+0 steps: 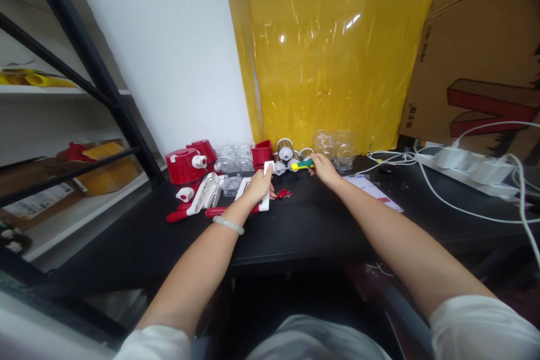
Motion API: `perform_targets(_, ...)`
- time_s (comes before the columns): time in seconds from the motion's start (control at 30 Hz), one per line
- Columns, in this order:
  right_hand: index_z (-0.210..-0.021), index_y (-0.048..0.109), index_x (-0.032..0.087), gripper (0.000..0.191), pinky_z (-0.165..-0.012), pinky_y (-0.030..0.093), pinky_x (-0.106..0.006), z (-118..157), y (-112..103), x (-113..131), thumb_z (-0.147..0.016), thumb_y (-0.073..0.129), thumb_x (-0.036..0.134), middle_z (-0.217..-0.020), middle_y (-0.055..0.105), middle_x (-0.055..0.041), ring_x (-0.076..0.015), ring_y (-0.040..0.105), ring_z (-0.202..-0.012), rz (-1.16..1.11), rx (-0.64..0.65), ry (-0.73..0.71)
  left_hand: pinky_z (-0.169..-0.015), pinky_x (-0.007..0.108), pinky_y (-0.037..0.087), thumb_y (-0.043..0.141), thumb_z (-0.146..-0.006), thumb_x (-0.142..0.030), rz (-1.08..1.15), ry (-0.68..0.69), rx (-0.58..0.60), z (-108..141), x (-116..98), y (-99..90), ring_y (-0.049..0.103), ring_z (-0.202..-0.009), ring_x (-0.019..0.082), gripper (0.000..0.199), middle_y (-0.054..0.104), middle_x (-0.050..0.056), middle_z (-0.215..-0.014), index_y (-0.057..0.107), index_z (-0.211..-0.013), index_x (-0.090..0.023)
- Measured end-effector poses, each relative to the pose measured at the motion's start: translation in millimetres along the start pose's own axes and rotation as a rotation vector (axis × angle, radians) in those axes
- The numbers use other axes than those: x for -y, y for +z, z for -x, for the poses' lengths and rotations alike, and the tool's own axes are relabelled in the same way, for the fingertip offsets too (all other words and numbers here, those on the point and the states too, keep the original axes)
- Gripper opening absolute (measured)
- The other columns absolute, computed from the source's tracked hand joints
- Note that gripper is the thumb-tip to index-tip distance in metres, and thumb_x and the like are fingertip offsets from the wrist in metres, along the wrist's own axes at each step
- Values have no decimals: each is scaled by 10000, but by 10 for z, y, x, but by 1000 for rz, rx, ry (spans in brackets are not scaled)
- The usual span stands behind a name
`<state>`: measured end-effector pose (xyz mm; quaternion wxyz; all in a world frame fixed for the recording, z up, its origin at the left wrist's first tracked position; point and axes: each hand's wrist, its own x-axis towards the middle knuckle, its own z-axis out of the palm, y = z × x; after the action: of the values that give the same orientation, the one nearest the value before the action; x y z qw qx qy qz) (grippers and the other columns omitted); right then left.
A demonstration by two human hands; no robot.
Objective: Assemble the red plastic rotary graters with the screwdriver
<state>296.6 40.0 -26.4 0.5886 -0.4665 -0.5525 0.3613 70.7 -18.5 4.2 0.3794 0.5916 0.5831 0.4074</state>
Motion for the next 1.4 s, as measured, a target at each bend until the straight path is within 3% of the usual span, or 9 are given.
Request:
perform_targets(0.17,-767,510,231,357,-502,390,-242,-12,-3,-40,-933,595,536,-530,491,56,-110,471,-471,55,-1,-56,-469,248,494,403,-1048,-593,-85,27,2,-25,26,-20,639,-443,180,460,565,-8,-513,528,-864,-191)
perform_targets(0.47,-856,515,237,371,-542,422,-235,-82,60,-88,-803,716,544,-635,525,68,-95,481,-530,-272,-16,37,-477,259,522,377,-1066,-563,18,22,0,-10,2,6,637,-441,186,414,556,-28,-509,516,-1011,-177)
perform_targets(0.8,-882,509,246,368,-621,480,-246,-103,42,-63,-751,750,492,-733,565,60,-101,530,-617,-385,44,27,-472,260,522,383,-1059,-581,90,-19,10,-4,-10,14,629,-438,183,442,559,-30,-515,532,-1062,-165)
perform_targets(0.93,-838,524,243,294,-625,501,-281,-103,25,-56,-824,679,494,-690,580,41,-126,549,-595,-289,18,14,-475,264,521,387,-1047,-615,79,-13,11,-30,15,14,635,-441,185,473,564,-27,-517,537,-1050,-167)
perform_targets(1.07,-776,553,233,457,-561,454,-297,-79,-52,-72,-913,528,669,-567,570,6,-151,528,-507,1,40,-59,-471,264,512,395,-1043,-622,-12,46,-9,-59,60,4,647,-445,194,464,560,-33,-517,520,-1040,-176)
perform_targets(1.17,-704,528,228,520,-504,389,-281,-59,-83,-73,-920,508,700,-491,516,13,-133,465,-440,131,48,-94,-462,264,501,402,-1050,-595,-95,96,-27,-66,91,-6,658,-455,202,435,570,-30,-538,502,-1066,-172)
perform_targets(1.4,-805,545,226,327,-483,374,-236,-82,27,-68,-877,654,527,-540,498,48,-107,439,-463,-173,2,65,-456,263,486,407,-1037,-626,-162,126,-40,-77,101,-23,670,-468,204,475,600,-9,-591,504,-1092,-164)
